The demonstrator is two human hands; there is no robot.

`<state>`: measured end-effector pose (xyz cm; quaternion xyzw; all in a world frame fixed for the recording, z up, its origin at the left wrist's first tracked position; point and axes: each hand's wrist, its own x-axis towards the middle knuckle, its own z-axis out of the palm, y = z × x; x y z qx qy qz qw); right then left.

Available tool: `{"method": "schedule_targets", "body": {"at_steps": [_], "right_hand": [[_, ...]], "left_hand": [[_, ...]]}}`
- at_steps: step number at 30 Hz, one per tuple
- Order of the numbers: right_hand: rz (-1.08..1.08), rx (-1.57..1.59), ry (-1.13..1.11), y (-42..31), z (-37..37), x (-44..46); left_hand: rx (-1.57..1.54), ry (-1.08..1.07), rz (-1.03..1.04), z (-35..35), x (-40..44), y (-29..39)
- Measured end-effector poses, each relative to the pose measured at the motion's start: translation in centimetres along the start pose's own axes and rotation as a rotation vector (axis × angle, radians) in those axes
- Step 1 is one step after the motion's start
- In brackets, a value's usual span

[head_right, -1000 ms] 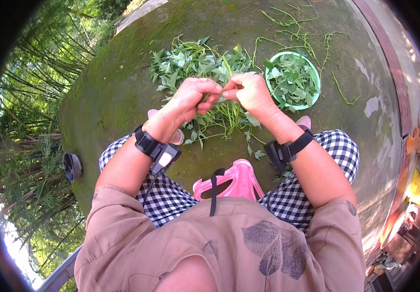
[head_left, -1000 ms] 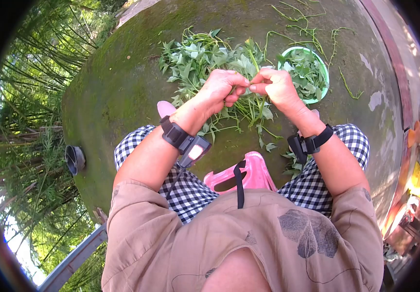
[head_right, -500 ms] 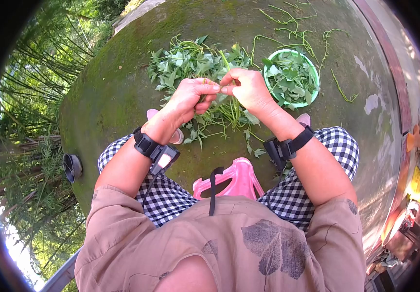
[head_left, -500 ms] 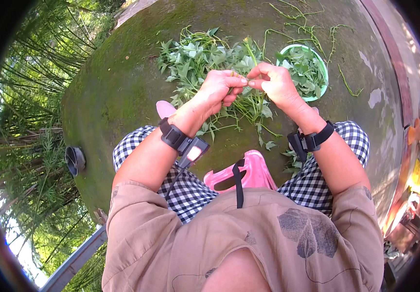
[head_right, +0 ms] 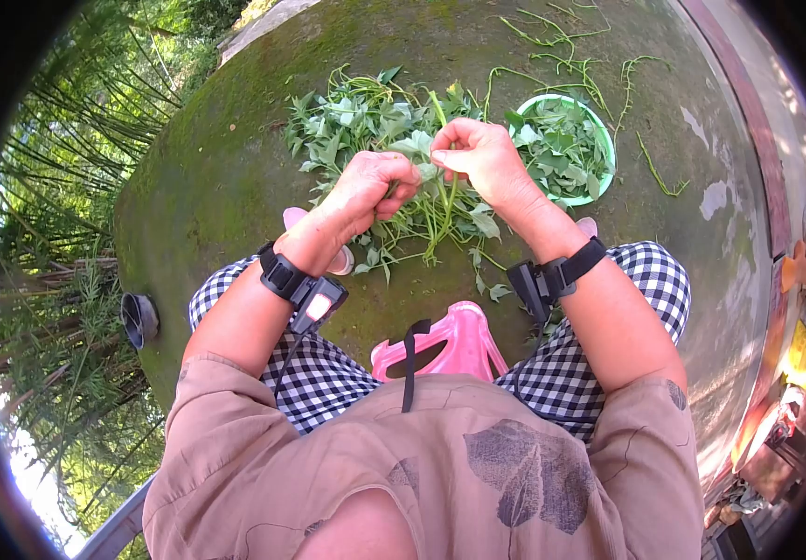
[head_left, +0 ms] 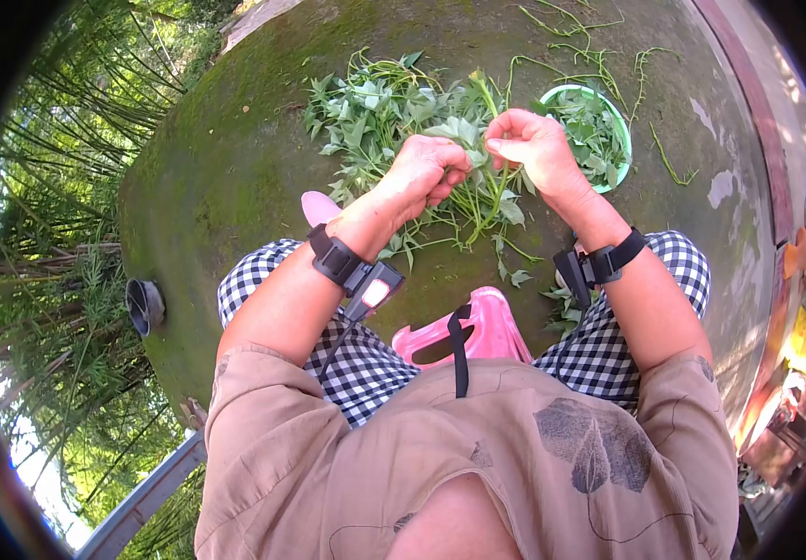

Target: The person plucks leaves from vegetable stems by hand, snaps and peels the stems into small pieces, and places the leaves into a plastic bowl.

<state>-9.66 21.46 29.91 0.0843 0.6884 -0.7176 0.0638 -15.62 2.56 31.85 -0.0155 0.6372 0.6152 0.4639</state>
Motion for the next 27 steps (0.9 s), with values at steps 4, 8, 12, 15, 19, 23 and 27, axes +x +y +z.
{"method": "schedule_targets", "body": {"at_steps": [4, 8, 12, 15, 19, 23, 27], "right_hand": [[0.008, 0.088, 0.094, -0.5, -1.4, 0.4], [0.008, 0.103, 0.157, -0.5, -3.1, 0.5], [0.055, 0.105, 0.141, -1.4, -4.4, -0.8], [0.097, 0.09, 0.124, -2.3, -4.8, -2.4], [0.127, 0.011, 0.088, -2.0, -5.1, -4.6], [0.115, 0.047, 0.048, -0.7, -4.7, -6.6], [0.16, 0.131, 0.053, -0.5, -4.1, -8.5]], "left_hand": [[0.006, 0.01, -0.031, -1.3, 0.7, -1.5], [0.257, 0.071, -0.064, -2.1, 0.8, -4.9], [1.278, -0.09, 0.234, -1.8, -1.1, -10.9], [1.467, -0.091, 0.226, -1.8, -1.4, -14.5], [0.483, 0.035, -0.135, -1.5, -2.1, -10.0], [-0.177, -0.075, -0.02, 2.3, -4.4, -4.4], [0.011, -0.117, 0.062, 7.3, -4.0, -3.0]]}}
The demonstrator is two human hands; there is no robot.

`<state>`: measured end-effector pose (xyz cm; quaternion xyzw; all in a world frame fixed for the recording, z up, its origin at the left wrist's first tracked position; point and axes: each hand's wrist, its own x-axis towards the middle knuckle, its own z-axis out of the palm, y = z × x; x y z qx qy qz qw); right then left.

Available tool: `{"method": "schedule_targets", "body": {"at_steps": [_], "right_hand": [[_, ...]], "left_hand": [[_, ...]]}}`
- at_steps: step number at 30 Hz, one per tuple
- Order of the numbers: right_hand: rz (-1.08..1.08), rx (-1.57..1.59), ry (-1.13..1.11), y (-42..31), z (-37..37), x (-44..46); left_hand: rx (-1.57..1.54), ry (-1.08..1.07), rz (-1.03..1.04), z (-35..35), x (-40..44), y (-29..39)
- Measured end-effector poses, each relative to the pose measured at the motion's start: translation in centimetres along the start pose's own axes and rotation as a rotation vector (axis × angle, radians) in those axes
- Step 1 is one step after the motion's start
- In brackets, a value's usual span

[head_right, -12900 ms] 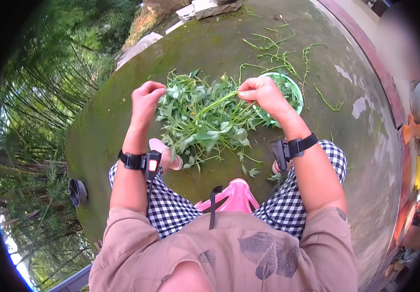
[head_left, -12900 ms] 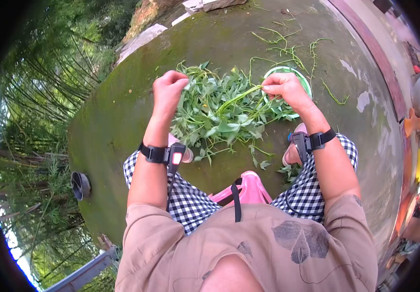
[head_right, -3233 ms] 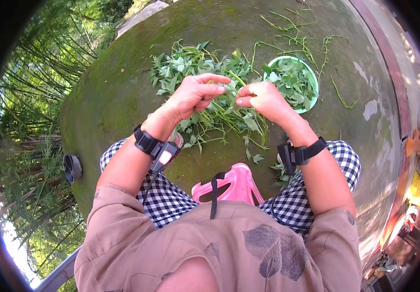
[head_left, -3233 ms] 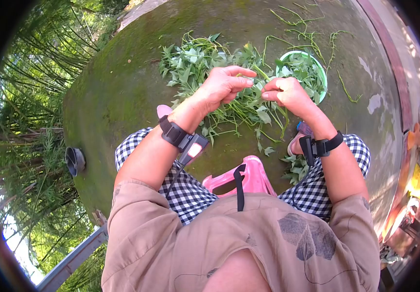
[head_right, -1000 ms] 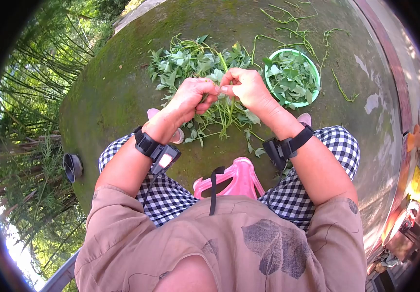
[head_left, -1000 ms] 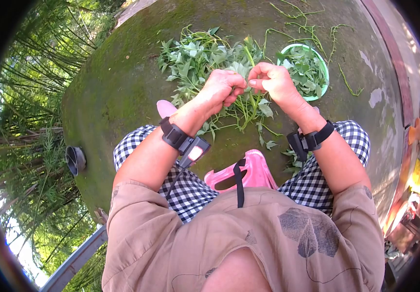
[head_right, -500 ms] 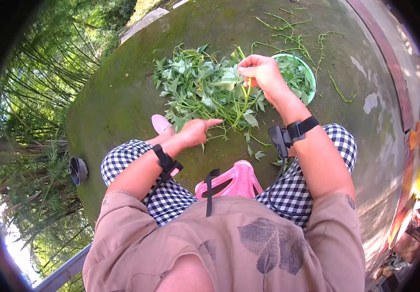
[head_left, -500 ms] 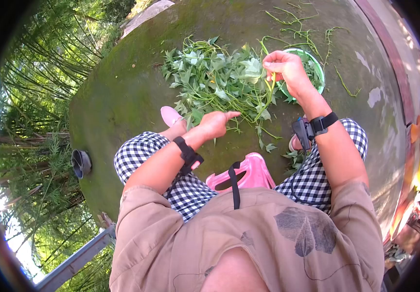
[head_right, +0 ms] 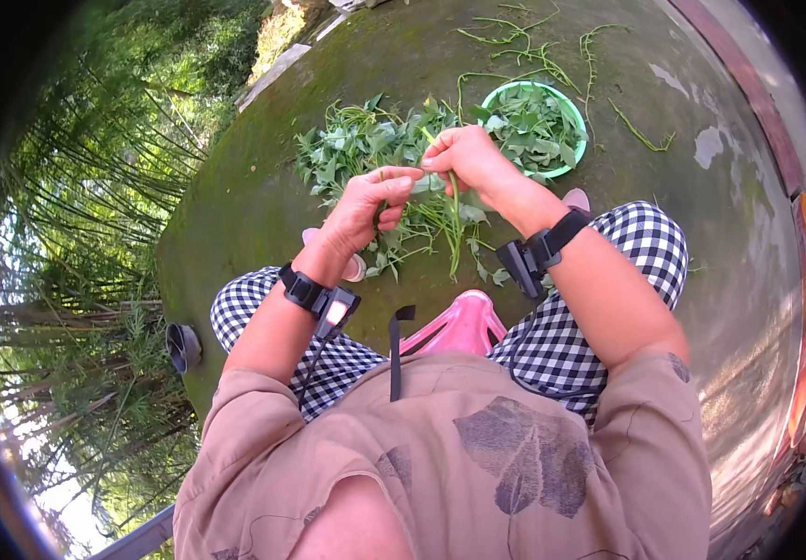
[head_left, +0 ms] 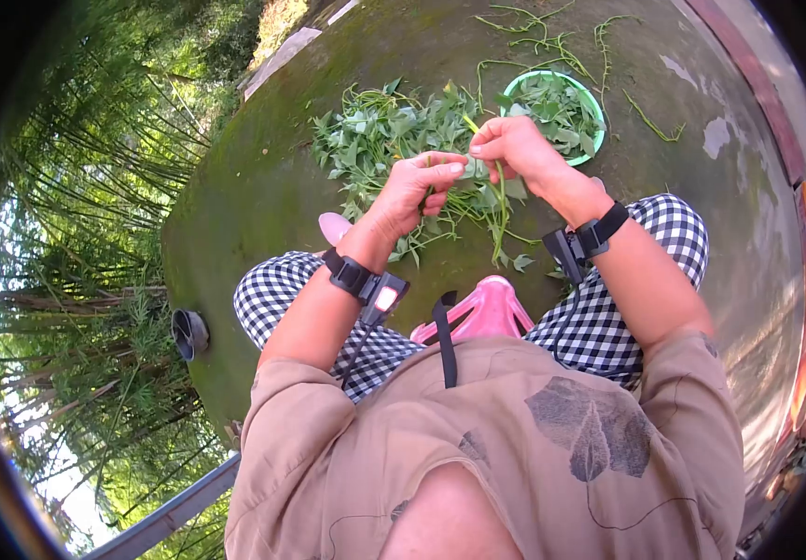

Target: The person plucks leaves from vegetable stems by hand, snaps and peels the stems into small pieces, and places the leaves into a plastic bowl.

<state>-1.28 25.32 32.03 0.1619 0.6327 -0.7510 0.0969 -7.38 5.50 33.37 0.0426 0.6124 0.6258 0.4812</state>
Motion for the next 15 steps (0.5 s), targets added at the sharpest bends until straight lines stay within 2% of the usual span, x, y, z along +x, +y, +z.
{"method": "schedule_targets", "body": {"at_steps": [4, 6, 8, 10, 11, 13, 15], "right_hand": [[-0.018, 0.045, 0.044, 1.0, -1.1, -0.4], [-0.034, 0.001, 0.104, 1.2, -1.8, -0.6], [-0.072, -0.478, 0.22, 2.2, -2.6, -0.5], [-0.033, -0.931, 0.296, 2.6, -2.3, -1.4], [0.11, -0.932, 0.153, 2.5, -2.0, -1.9], [0.16, -1.032, -0.066, 4.3, -1.1, -2.5], [0.192, -1.049, -0.142, 5.2, 0.1, -3.3]], "left_hand": [[0.109, -0.026, -0.021, 3.9, 1.9, -0.5], [0.01, 0.059, -0.077, 4.1, 2.7, -0.8], [-0.141, 0.189, -0.155, 3.0, 4.2, -0.7], [-0.187, 0.272, -0.134, 1.2, 6.2, 0.1], [-0.221, 0.263, -0.109, 0.2, 7.3, 0.7], [-0.246, 0.251, -0.036, 1.1, 8.8, 2.7], [-0.231, 0.208, 0.022, 2.8, 11.1, 4.7]]}}
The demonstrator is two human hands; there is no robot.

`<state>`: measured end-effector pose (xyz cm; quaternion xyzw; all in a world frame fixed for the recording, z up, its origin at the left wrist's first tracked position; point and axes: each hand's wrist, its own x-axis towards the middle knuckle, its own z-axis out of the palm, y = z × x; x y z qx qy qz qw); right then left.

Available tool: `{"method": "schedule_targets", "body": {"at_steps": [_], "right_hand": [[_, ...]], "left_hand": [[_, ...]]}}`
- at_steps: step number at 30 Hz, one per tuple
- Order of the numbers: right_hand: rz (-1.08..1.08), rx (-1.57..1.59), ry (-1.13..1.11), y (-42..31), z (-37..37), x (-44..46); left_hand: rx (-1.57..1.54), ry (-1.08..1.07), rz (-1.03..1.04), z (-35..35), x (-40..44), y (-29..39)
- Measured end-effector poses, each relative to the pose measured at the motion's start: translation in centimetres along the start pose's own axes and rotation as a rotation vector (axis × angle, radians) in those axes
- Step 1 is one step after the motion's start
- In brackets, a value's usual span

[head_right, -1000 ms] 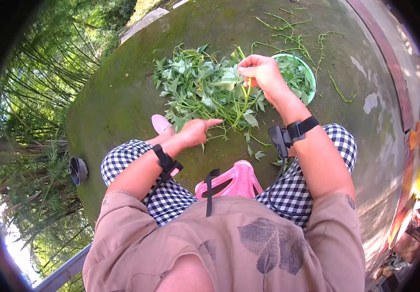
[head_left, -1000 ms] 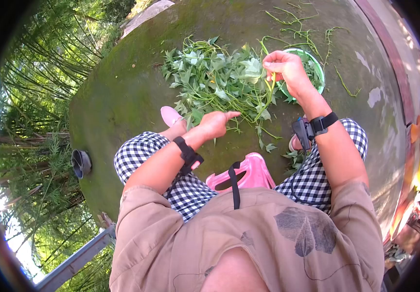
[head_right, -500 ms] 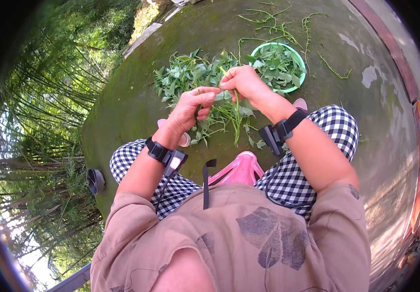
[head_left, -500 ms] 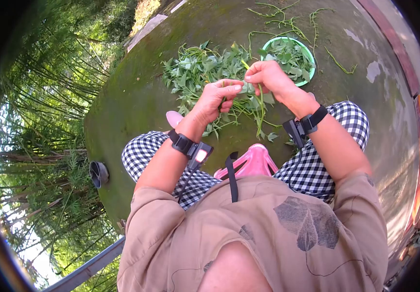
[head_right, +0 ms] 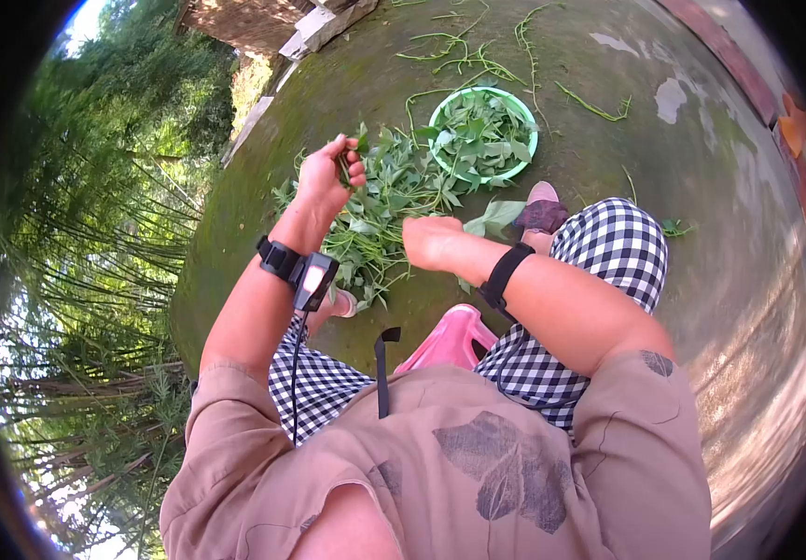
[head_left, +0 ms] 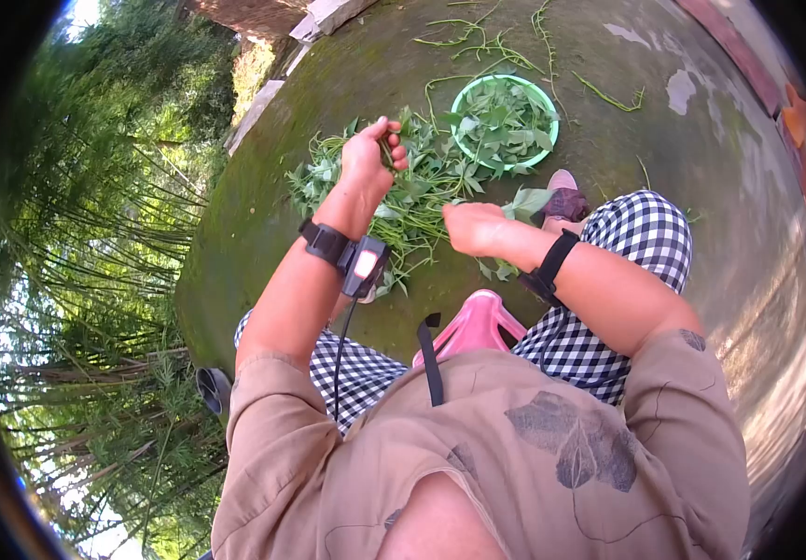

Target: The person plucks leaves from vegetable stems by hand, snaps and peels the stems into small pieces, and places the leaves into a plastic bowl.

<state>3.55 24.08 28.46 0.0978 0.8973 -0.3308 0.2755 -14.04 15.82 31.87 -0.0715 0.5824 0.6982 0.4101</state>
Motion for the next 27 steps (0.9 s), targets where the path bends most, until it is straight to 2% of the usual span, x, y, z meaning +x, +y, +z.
{"method": "schedule_targets", "body": {"at_steps": [1, 4, 5, 8, 11, 13, 15, 17, 18, 21, 22, 25, 26, 27], "right_hand": [[-0.028, 0.008, 0.0, -0.2, 0.4, -0.3], [-0.196, -0.18, -0.183, -0.1, -0.4, 0.1], [-0.216, -0.182, -0.173, -0.3, -0.6, 0.0], [-0.257, -0.179, -0.152, -1.2, -1.6, -0.1], [-0.181, -0.243, -0.215, -1.6, -1.7, 1.6], [-0.122, -0.249, -0.21, -2.3, -3.5, 1.3], [-0.239, -0.071, 0.013, -0.8, -3.6, 2.2], [-0.381, 0.097, 0.163, 0.4, -4.0, 3.9], [-0.279, 0.217, 0.071, -0.4, -5.8, 3.1], [-0.151, 0.718, 0.044, -0.8, -7.4, 2.6], [-0.167, 0.801, 0.067, -0.9, -7.4, 2.8], [-0.162, 0.999, 0.055, -2.0, -7.8, 3.1], [-0.16, 1.078, 0.02, -2.3, -7.5, 3.4], [-0.157, 1.156, -0.015, -2.6, -7.3, 3.7]], "left_hand": [[0.009, -0.045, 0.023, 1.5, 1.3, 0.5], [0.08, -0.141, 0.084, 7.5, 4.9, 2.1], [0.114, -0.166, 0.103, 9.3, 5.7, 2.2], [0.513, 0.017, 0.371, 11.8, 8.0, 0.8], [0.749, -0.021, 0.368, 10.2, 7.8, 0.6], [0.741, -0.19, 0.247, 7.4, 5.8, 1.4], [0.644, -0.329, 0.135, 3.7, 4.0, 2.0], [0.686, -0.253, 0.165, 0.6, 1.0, 2.1], [0.705, -0.213, 0.179, -0.9, -0.5, 2.0], [0.65, 0.133, 0.514, -6.8, -2.7, 0.0], [0.627, 0.172, 0.577, -7.7, -4.2, -0.1], [0.744, 0.201, 0.672, -9.6, -7.3, -0.9], [0.739, 0.133, 0.777, -10.3, -7.4, -1.6], [0.99, 0.116, 0.892, -10.5, -8.3, -1.5]]}}
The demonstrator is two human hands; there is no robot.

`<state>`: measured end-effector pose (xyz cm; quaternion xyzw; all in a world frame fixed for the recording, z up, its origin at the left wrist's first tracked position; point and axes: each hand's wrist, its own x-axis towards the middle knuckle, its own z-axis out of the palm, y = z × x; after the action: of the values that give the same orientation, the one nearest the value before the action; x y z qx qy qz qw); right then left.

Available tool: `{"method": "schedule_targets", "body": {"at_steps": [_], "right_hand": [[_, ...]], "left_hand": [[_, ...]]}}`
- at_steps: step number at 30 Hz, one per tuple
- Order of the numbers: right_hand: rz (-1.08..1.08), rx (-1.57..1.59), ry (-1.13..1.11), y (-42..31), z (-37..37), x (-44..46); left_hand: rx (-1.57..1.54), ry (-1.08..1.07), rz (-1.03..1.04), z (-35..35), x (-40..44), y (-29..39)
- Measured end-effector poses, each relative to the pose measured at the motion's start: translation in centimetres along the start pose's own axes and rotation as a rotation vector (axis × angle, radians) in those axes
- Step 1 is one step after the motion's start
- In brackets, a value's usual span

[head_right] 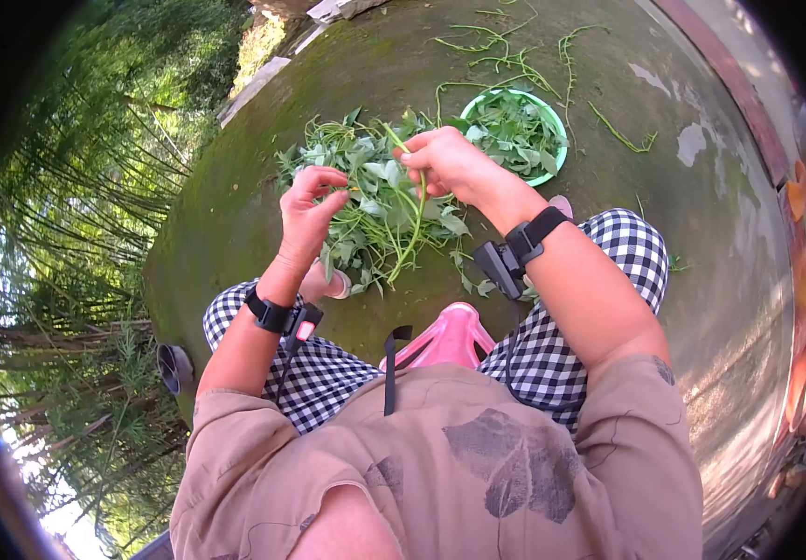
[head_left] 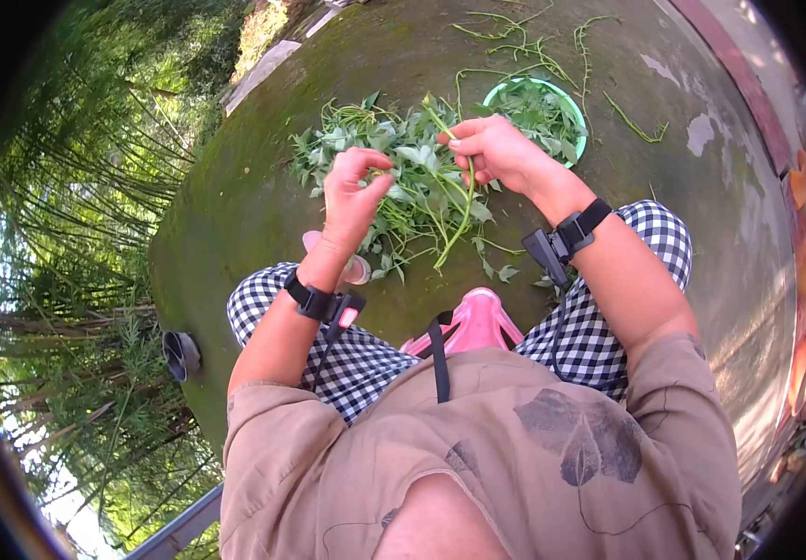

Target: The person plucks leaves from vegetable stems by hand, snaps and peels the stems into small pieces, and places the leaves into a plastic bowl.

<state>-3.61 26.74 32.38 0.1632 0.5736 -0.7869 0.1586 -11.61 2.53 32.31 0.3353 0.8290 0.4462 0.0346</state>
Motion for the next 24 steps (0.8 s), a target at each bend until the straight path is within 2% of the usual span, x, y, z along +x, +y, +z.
{"method": "schedule_targets", "body": {"at_steps": [2, 5, 6, 8, 9, 13, 16, 17, 20, 21, 24], "right_hand": [[0.019, 0.065, -0.065, 0.3, 0.5, 1.4], [0.097, 0.266, -0.107, 0.9, 1.3, 2.5], [0.105, 0.29, -0.087, 0.9, 1.4, 2.7], [0.124, 0.343, -0.049, 1.0, 2.0, 3.4], [0.117, 0.289, -0.045, 0.6, 2.3, 3.4], [0.225, -0.356, 0.379, -0.3, 3.0, 5.4], [-0.066, -1.028, 0.525, -0.1, 2.2, 6.7], [-0.165, -1.002, 0.573, 0.2, 2.1, 6.8], [-0.489, -0.752, 0.407, 0.3, 1.8, 7.7], [-0.474, -0.564, 0.268, 0.1, 2.2, 7.7], [-0.035, -0.261, 0.048, -0.4, 3.1, 7.2]], "left_hand": [[0.145, -0.038, 0.205, -0.2, -0.2, 2.5], [0.018, -0.189, 0.206, 0.8, -0.8, 1.6], [-0.101, -0.21, 0.127, 1.4, -1.0, 1.4], [-0.489, -0.3, -0.276, 2.4, -0.9, -0.2], [-0.645, -0.261, -0.364, 2.4, -0.2, -0.2], [-1.147, -0.231, -0.609, 0.7, 2.3, -1.7], [-1.273, -0.25, -0.75, -0.1, 3.3, -3.5], [-1.335, -0.263, -0.793, -0.1, 3.3, -4.1], [-1.612, -0.151, -0.866, 0.5, 2.4, -5.1], [-1.567, -0.225, -0.874, 0.6, 2.3, -5.3], [-1.425, -0.445, -0.885, 0.7, 2.9, -6.0]]}}
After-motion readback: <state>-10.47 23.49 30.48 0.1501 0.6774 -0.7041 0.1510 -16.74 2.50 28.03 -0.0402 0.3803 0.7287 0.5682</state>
